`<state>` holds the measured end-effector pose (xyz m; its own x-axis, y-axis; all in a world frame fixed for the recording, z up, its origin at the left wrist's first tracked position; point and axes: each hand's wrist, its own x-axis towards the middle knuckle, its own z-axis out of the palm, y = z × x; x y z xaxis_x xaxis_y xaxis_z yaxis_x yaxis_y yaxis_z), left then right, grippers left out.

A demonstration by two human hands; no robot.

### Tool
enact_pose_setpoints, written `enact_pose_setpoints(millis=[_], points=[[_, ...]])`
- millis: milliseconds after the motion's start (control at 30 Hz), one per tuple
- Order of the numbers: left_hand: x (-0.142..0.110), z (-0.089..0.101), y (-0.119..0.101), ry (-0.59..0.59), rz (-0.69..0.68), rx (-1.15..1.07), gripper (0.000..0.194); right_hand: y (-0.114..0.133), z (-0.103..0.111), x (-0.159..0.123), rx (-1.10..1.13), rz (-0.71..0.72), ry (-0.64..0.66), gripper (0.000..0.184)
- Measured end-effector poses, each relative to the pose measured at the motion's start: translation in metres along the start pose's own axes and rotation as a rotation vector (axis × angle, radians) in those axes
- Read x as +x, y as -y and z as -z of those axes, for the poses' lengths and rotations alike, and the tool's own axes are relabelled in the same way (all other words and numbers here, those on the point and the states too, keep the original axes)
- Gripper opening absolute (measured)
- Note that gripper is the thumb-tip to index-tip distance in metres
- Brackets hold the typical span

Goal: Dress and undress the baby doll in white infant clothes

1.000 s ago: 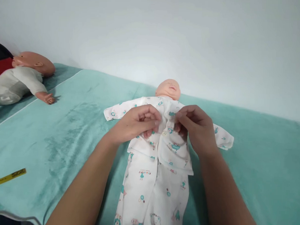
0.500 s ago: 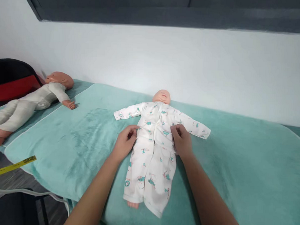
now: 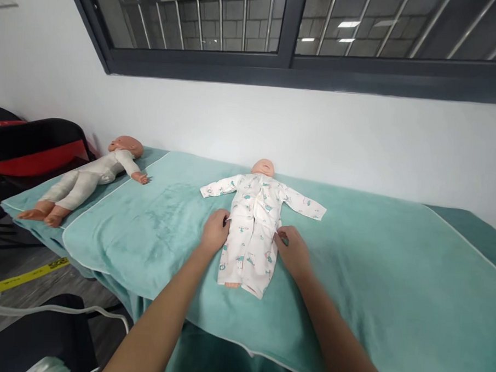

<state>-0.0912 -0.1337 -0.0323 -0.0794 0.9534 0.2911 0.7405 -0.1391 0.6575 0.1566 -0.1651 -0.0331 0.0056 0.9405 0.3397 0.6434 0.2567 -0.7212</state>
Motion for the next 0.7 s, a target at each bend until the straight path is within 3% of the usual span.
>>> enact_pose_setpoints(millis=[133,200,367,500,567,633,700], points=[[-0.009,0.006,-0.003,-0.083,0.069,0.048,0.004,0.000,0.010,-0.010,0.073,-0.075,-0.248,0.015],[-0.012,0.009,-0.004,-0.092,0.077,0.054,0.008,-0.001,0.014,-0.015,0.090,-0.109,-0.299,0.015],[-0.013,0.010,-0.002,-0.079,0.056,0.036,0.012,-0.002,0.015,-0.019,-0.039,-0.064,-0.127,0.010],[-0.011,0.009,0.003,-0.019,0.003,-0.009,0.012,-0.008,0.016,-0.012,-0.113,0.095,0.129,0.011],[-0.005,0.008,0.009,-0.005,0.006,-0.037,0.011,-0.017,0.021,-0.004,-0.099,0.159,0.188,0.015],[0.007,0.010,0.017,-0.036,0.049,-0.047,0.017,-0.030,0.030,0.010,-0.123,0.148,0.113,0.020],[0.022,0.013,0.025,-0.103,0.115,-0.023,0.021,-0.046,0.042,0.028,-0.215,0.026,-0.080,0.028]])
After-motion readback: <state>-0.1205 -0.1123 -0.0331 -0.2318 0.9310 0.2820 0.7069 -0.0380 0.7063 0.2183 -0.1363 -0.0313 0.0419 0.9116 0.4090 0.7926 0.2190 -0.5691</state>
